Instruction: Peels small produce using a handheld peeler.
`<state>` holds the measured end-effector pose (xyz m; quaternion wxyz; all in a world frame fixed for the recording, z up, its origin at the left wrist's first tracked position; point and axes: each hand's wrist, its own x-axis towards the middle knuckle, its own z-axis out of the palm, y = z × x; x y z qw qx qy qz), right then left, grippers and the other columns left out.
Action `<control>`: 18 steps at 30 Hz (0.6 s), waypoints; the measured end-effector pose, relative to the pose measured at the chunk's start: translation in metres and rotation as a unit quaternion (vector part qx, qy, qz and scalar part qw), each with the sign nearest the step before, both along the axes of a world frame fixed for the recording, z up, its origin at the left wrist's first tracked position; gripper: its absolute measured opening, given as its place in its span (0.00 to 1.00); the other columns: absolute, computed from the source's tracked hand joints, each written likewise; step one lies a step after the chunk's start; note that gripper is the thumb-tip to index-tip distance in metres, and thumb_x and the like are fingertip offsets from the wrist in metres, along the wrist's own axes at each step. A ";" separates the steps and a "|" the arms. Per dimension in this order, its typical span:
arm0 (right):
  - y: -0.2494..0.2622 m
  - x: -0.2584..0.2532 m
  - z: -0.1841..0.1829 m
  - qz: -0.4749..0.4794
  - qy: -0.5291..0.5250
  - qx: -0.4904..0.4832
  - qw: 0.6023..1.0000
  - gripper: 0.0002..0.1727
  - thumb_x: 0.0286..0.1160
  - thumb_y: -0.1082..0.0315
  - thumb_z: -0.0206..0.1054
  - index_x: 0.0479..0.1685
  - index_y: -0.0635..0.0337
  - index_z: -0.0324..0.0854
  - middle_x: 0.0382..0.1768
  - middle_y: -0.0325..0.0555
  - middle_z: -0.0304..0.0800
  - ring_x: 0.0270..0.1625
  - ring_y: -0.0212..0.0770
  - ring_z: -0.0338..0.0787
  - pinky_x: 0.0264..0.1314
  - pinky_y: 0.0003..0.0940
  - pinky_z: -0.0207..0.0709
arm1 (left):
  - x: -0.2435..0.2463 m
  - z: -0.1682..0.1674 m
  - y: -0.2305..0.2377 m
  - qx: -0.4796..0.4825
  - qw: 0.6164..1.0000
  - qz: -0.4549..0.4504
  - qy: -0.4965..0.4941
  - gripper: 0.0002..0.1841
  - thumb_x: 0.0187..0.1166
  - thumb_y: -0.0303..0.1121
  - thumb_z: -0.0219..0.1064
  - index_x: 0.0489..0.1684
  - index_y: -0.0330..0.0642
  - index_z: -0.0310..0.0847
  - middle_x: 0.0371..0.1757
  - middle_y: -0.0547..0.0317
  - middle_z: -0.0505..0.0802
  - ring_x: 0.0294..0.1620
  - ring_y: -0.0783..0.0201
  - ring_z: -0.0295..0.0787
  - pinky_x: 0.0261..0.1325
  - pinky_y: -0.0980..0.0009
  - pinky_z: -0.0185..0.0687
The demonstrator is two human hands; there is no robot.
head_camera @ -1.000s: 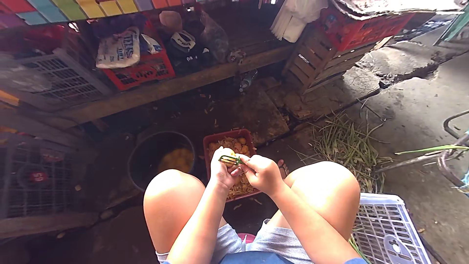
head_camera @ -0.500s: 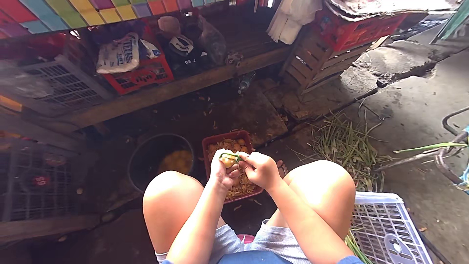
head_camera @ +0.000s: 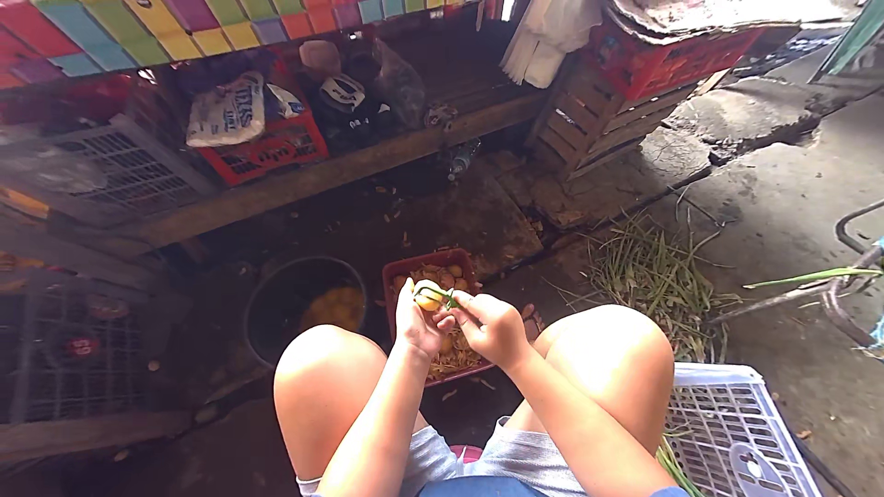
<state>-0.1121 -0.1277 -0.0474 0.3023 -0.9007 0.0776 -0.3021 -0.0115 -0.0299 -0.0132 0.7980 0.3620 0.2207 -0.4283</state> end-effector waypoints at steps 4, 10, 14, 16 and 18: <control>0.006 0.003 -0.003 0.018 -0.023 -0.057 0.998 0.16 0.78 0.65 0.64 0.54 0.60 0.95 0.23 0.50 0.89 0.26 0.47 0.90 0.31 0.41 0.84 | -0.003 -0.002 0.000 -0.003 1.000 0.008 0.002 0.32 0.91 0.57 0.32 0.22 0.45 0.70 0.11 0.60 0.75 0.05 0.71 0.65 0.08 0.79 0.58; -0.005 0.000 0.003 -0.004 -0.003 -0.049 0.999 0.16 0.77 0.65 0.65 0.55 0.59 0.95 0.26 0.51 0.92 0.30 0.48 0.92 0.35 0.42 0.85 | 0.001 0.002 0.006 -0.031 0.998 0.006 -0.046 0.27 0.92 0.42 0.36 0.15 0.47 0.66 0.07 0.65 0.71 0.03 0.75 0.63 0.06 0.83 0.57; -0.004 -0.002 0.004 -0.010 0.010 -0.022 1.000 0.16 0.76 0.66 0.65 0.55 0.61 0.94 0.30 0.52 0.94 0.33 0.49 0.93 0.39 0.43 0.87 | 0.002 -0.002 0.008 -0.030 0.996 -0.014 -0.082 0.26 0.92 0.38 0.36 0.17 0.46 0.67 0.07 0.65 0.71 0.03 0.77 0.62 0.06 0.85 0.56; -0.002 0.001 0.006 -0.022 0.032 0.001 0.999 0.16 0.76 0.67 0.65 0.56 0.61 0.94 0.32 0.53 0.95 0.36 0.50 0.95 0.42 0.45 0.88 | 0.000 -0.001 0.007 0.001 0.996 -0.022 -0.089 0.24 0.93 0.41 0.35 0.24 0.45 0.69 0.10 0.64 0.74 0.04 0.77 0.63 0.07 0.85 0.57; -0.002 0.005 0.009 -0.050 0.068 0.011 0.996 0.16 0.77 0.66 0.64 0.56 0.62 0.94 0.35 0.55 0.96 0.39 0.53 0.96 0.45 0.49 0.88 | -0.007 -0.001 0.004 0.040 0.994 -0.043 -0.095 0.25 0.94 0.44 0.33 0.30 0.43 0.70 0.13 0.63 0.76 0.05 0.77 0.62 0.07 0.85 0.55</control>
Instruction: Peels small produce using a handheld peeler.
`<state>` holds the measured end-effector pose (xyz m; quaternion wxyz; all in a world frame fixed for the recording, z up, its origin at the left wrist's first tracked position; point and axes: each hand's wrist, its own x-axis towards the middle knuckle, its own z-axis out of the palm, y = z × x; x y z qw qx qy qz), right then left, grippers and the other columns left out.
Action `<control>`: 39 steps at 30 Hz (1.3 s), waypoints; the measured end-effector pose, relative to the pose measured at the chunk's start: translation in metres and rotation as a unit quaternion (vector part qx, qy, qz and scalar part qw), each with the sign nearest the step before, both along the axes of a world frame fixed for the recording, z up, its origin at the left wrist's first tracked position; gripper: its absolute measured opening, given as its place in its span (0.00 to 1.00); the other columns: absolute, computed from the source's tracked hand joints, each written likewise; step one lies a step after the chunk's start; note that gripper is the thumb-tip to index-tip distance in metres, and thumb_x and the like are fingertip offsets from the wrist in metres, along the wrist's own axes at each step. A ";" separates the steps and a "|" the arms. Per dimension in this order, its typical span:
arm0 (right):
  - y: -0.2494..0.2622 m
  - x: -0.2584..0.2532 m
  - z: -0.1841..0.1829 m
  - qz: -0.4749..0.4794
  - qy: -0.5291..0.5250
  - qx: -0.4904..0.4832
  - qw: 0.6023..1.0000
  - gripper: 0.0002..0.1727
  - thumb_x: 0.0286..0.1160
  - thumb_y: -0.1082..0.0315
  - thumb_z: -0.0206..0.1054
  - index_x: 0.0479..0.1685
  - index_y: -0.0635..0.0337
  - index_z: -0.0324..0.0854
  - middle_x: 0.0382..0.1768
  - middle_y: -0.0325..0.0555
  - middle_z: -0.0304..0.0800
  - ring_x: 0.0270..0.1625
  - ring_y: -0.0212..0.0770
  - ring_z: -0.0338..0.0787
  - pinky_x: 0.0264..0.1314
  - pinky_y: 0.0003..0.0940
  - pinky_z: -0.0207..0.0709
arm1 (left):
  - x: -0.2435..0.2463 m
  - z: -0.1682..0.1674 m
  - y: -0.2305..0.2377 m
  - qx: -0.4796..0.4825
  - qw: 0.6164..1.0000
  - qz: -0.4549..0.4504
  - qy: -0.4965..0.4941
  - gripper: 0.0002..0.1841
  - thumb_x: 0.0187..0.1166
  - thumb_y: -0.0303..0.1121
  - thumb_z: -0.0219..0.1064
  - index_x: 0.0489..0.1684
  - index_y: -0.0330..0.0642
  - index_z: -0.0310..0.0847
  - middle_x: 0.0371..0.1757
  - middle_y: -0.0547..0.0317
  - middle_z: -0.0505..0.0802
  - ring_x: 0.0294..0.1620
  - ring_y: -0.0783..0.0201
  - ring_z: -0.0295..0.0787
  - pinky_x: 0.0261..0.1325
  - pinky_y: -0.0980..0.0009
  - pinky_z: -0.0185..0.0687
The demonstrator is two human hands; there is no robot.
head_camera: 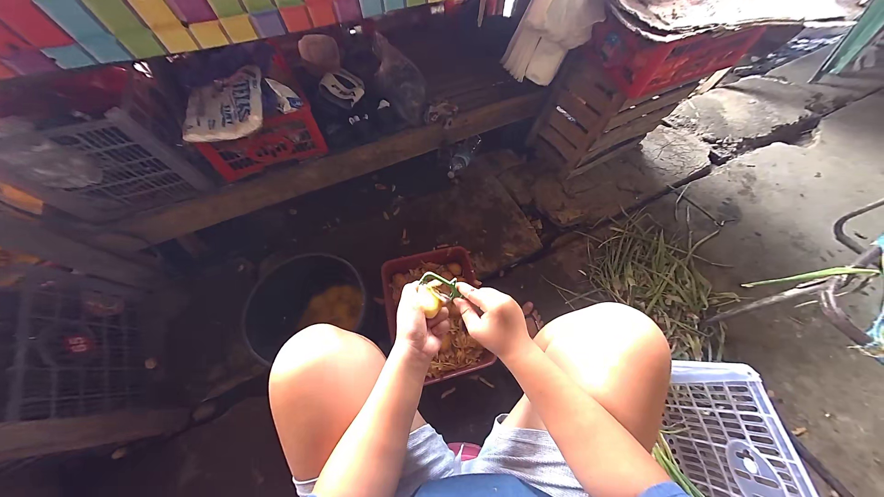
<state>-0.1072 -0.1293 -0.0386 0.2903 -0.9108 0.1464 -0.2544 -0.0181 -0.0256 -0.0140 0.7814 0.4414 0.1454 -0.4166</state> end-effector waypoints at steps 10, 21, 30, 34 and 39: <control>0.002 0.000 0.000 -0.005 -0.012 0.061 0.998 0.17 0.80 0.65 0.64 0.58 0.63 0.92 0.42 0.55 0.97 0.47 0.51 0.97 0.53 0.48 0.88 | 0.005 0.001 -0.005 0.004 0.997 0.074 0.025 0.25 0.95 0.47 0.33 0.42 0.41 0.73 0.24 0.55 0.83 0.15 0.67 0.77 0.20 0.76 0.78; 0.009 -0.004 -0.009 0.058 -0.060 -0.061 0.995 0.16 0.78 0.64 0.65 0.55 0.58 0.95 0.24 0.49 0.90 0.27 0.46 0.90 0.31 0.40 0.83 | 0.010 -0.001 -0.002 -0.034 0.985 0.111 0.131 0.21 0.89 0.42 0.43 0.23 0.43 0.69 0.13 0.57 0.76 0.07 0.68 0.69 0.09 0.76 0.68; 0.001 0.000 -0.009 0.004 -0.026 -0.033 0.999 0.16 0.76 0.66 0.65 0.54 0.60 0.95 0.28 0.53 0.93 0.32 0.51 0.93 0.37 0.47 0.86 | 0.002 -0.002 -0.003 0.018 0.998 0.038 0.038 0.24 0.94 0.45 0.34 0.32 0.43 0.70 0.15 0.59 0.77 0.06 0.72 0.66 0.07 0.81 0.59; -0.008 0.005 0.001 -0.041 0.109 0.038 0.992 0.19 0.84 0.63 0.61 0.64 0.60 0.90 0.41 0.58 0.96 0.48 0.58 0.95 0.53 0.56 0.84 | -0.013 0.003 -0.007 0.063 0.998 -0.001 -0.017 0.20 0.95 0.42 0.37 0.37 0.42 0.70 0.21 0.57 0.83 0.09 0.73 0.69 0.10 0.82 0.61; -0.004 0.001 0.002 -0.033 -0.005 0.069 0.997 0.17 0.80 0.65 0.65 0.59 0.64 0.92 0.45 0.56 0.97 0.49 0.52 0.97 0.56 0.50 0.87 | 0.005 0.000 -0.005 0.024 0.996 0.075 0.034 0.21 0.95 0.46 0.36 0.45 0.42 0.71 0.30 0.53 0.85 0.17 0.66 0.79 0.19 0.75 0.77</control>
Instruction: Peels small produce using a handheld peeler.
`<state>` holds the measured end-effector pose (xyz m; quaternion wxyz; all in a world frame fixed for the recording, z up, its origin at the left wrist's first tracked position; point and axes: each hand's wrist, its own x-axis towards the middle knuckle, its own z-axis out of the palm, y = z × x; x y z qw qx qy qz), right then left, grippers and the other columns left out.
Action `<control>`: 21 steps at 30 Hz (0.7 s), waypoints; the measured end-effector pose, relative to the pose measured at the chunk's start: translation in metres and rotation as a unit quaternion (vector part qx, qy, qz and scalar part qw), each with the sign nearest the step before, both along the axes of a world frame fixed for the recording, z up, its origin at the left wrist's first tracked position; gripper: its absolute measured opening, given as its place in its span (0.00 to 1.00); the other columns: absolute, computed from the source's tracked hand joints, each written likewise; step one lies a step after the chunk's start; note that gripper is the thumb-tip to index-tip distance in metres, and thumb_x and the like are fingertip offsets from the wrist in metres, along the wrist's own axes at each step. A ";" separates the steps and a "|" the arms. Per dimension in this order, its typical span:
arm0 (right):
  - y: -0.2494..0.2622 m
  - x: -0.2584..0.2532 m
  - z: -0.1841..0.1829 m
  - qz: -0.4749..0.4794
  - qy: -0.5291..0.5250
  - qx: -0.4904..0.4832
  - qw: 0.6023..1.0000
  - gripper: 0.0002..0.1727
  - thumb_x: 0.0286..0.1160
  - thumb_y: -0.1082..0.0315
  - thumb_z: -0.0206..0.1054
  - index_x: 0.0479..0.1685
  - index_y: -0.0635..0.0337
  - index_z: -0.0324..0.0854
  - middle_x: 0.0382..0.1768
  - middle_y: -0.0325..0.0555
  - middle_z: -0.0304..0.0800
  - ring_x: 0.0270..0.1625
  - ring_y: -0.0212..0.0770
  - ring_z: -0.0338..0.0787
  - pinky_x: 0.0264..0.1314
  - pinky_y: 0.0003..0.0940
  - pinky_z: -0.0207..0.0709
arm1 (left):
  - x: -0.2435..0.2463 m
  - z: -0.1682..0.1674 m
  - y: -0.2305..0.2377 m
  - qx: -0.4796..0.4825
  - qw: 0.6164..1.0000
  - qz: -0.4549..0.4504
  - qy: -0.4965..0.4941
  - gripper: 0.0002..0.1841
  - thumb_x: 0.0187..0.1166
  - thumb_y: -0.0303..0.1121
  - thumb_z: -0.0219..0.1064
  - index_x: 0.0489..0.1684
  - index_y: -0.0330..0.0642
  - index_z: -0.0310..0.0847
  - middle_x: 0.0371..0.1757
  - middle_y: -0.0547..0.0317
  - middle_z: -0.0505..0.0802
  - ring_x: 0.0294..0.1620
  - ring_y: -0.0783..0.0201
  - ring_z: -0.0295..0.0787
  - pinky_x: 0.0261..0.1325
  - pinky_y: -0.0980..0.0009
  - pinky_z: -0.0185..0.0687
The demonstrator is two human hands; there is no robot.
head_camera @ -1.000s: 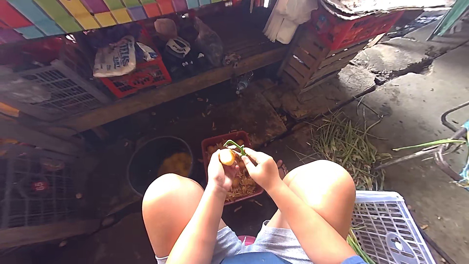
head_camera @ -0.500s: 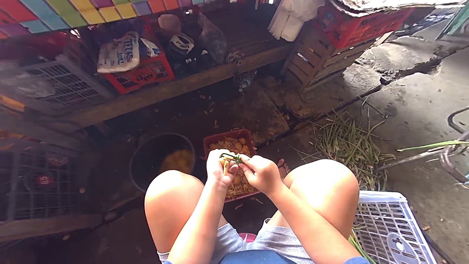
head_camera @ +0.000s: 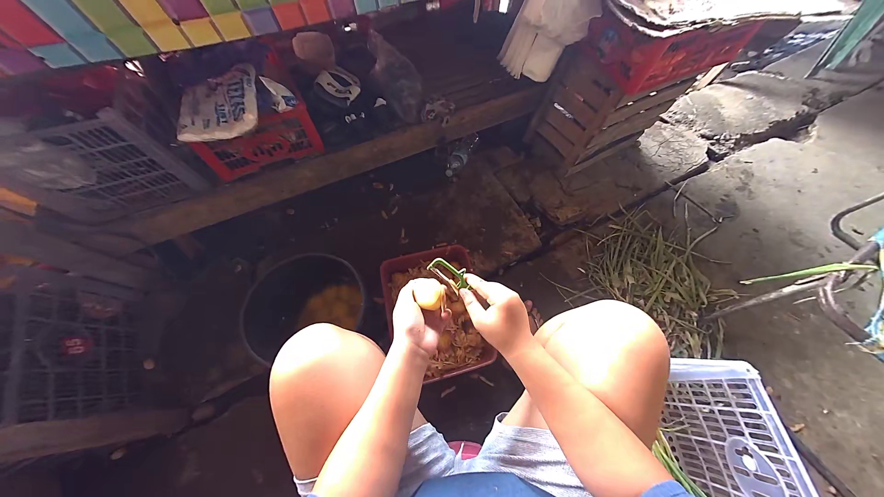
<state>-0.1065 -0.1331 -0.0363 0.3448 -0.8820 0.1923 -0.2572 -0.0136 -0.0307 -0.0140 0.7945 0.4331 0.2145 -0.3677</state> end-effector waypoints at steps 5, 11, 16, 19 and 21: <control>0.015 -0.004 -0.010 0.057 -0.055 -0.076 0.994 0.16 0.77 0.65 0.66 0.56 0.61 0.94 0.30 0.51 0.93 0.33 0.47 0.93 0.39 0.42 0.87 | 0.003 0.001 -0.002 -0.018 0.999 0.037 0.026 0.29 0.94 0.57 0.33 0.38 0.46 0.72 0.24 0.56 0.82 0.19 0.64 0.81 0.22 0.70 0.80; 0.017 -0.003 -0.011 0.069 -0.059 -0.135 0.987 0.15 0.77 0.65 0.66 0.54 0.59 0.95 0.24 0.51 0.89 0.27 0.48 0.90 0.30 0.42 0.84 | 0.000 -0.003 -0.003 -0.036 0.997 0.062 0.027 0.20 0.90 0.43 0.44 0.25 0.47 0.70 0.17 0.58 0.80 0.14 0.66 0.77 0.15 0.73 0.73; 0.010 -0.005 -0.012 0.057 -0.066 -0.135 0.987 0.16 0.76 0.66 0.66 0.54 0.59 0.95 0.25 0.51 0.91 0.27 0.48 0.91 0.32 0.41 0.85 | 0.003 -0.002 0.001 -0.015 0.998 0.038 -0.051 0.19 0.88 0.32 0.48 0.19 0.46 0.68 0.12 0.60 0.78 0.05 0.73 0.64 0.08 0.82 0.56; 0.011 -0.005 -0.012 0.056 -0.065 -0.126 0.988 0.15 0.76 0.66 0.66 0.54 0.60 0.95 0.26 0.51 0.91 0.28 0.48 0.91 0.32 0.42 0.85 | 0.002 -0.004 0.000 -0.005 0.997 0.032 -0.076 0.20 0.89 0.33 0.45 0.19 0.48 0.67 0.11 0.62 0.76 0.05 0.74 0.64 0.08 0.83 0.56; 0.010 -0.004 -0.010 0.041 -0.041 -0.110 0.992 0.16 0.76 0.66 0.66 0.54 0.60 0.95 0.27 0.52 0.92 0.30 0.50 0.92 0.35 0.45 0.86 | -0.001 -0.005 -0.001 0.025 0.997 0.019 -0.075 0.19 0.90 0.36 0.45 0.23 0.47 0.69 0.12 0.61 0.77 0.06 0.73 0.66 0.08 0.82 0.58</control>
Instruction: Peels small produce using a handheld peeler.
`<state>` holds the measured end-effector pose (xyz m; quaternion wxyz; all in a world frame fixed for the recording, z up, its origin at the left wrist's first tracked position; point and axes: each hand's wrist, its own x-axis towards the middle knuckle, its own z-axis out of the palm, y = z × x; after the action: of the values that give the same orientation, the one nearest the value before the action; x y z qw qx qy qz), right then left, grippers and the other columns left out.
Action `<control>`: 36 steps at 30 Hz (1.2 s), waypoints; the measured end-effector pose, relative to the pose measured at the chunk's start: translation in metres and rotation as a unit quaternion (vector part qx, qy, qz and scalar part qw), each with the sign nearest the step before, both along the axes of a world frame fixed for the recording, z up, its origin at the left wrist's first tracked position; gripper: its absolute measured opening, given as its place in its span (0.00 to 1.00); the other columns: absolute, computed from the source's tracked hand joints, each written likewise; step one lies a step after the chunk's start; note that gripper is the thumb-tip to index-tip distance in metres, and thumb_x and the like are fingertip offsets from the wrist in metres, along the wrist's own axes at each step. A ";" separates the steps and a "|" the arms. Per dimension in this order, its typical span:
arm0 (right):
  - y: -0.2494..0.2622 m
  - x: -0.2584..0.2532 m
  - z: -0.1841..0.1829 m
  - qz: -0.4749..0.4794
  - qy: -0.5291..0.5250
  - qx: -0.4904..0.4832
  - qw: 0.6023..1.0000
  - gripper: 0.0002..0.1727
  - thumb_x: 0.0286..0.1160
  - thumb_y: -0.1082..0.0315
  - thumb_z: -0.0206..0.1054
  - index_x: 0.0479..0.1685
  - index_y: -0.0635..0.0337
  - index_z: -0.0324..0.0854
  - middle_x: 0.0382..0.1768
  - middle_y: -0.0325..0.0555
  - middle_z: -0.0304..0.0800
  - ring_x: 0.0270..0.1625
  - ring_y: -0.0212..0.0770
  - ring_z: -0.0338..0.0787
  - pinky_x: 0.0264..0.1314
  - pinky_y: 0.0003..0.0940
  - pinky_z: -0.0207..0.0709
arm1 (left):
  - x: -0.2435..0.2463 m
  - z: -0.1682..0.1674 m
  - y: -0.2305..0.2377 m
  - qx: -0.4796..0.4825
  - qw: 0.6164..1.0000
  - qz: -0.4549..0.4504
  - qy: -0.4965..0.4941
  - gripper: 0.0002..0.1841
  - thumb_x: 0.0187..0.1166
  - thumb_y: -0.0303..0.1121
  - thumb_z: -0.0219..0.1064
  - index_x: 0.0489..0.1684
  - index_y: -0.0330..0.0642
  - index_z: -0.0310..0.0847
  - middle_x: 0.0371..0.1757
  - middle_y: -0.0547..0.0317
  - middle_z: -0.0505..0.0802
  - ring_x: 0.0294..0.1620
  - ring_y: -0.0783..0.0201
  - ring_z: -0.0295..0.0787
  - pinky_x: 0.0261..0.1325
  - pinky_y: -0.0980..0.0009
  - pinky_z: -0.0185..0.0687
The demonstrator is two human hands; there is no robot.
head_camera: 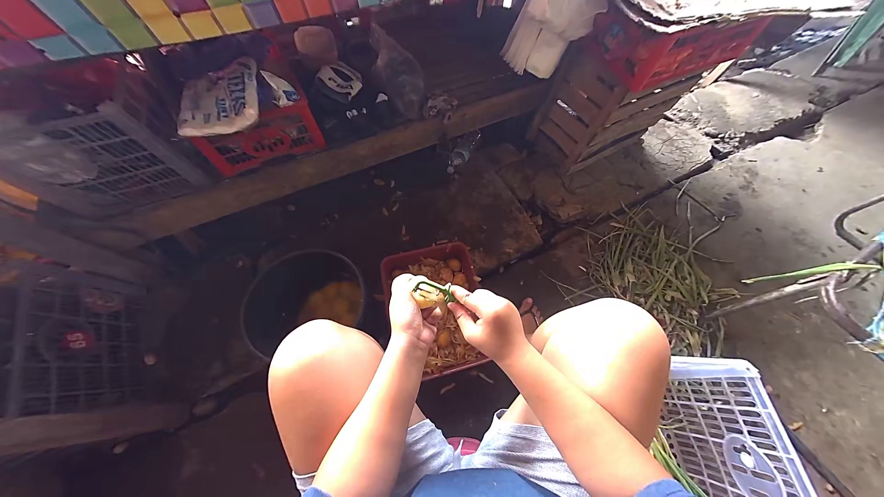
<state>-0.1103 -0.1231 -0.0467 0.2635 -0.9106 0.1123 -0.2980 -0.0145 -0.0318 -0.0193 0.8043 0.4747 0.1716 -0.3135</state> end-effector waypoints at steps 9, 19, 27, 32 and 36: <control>-0.017 0.003 0.010 -0.054 0.047 0.132 0.989 0.18 0.79 0.67 0.65 0.61 0.66 0.90 0.49 0.58 0.97 0.52 0.53 0.96 0.58 0.52 0.86 | -0.001 0.002 0.000 -0.046 0.999 -0.014 0.026 0.25 0.96 0.46 0.32 0.32 0.44 0.69 0.18 0.60 0.80 0.07 0.74 0.64 0.11 0.82 0.61; 0.000 -0.001 -0.003 0.043 -0.020 0.054 0.997 0.16 0.78 0.64 0.67 0.56 0.62 0.93 0.33 0.51 0.95 0.37 0.46 0.94 0.44 0.41 0.88 | 0.005 0.000 0.001 -0.067 0.994 -0.012 0.085 0.27 0.94 0.53 0.37 0.34 0.44 0.73 0.21 0.57 0.82 0.15 0.67 0.78 0.20 0.74 0.78; -0.021 0.002 0.005 -0.042 0.061 0.019 0.997 0.16 0.78 0.67 0.65 0.58 0.60 0.93 0.32 0.56 0.93 0.36 0.55 0.94 0.40 0.54 0.86 | 0.001 0.006 0.008 -0.037 0.993 -0.105 0.025 0.23 0.96 0.43 0.33 0.35 0.42 0.69 0.18 0.61 0.80 0.07 0.76 0.63 0.10 0.84 0.58; -0.025 0.003 0.011 -0.070 0.074 0.100 0.990 0.18 0.81 0.65 0.64 0.62 0.63 0.90 0.47 0.58 0.97 0.50 0.56 0.96 0.55 0.55 0.86 | 0.002 0.009 0.006 -0.003 0.995 -0.103 -0.001 0.20 0.97 0.48 0.39 0.52 0.43 0.72 0.28 0.59 0.84 0.13 0.74 0.70 0.16 0.82 0.66; -0.032 -0.002 0.014 -0.057 0.060 0.134 0.988 0.19 0.83 0.63 0.62 0.64 0.64 0.89 0.55 0.57 0.96 0.58 0.54 0.95 0.63 0.55 0.84 | 0.003 0.006 0.010 -0.024 0.986 -0.150 -0.071 0.15 0.96 0.40 0.45 0.67 0.45 0.71 0.35 0.60 0.86 0.20 0.75 0.75 0.24 0.83 0.73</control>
<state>-0.1124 -0.1546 -0.0322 0.3586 -0.8753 0.2184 -0.2400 -0.0117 -0.0214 -0.0136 0.7695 0.4964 0.0335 -0.4004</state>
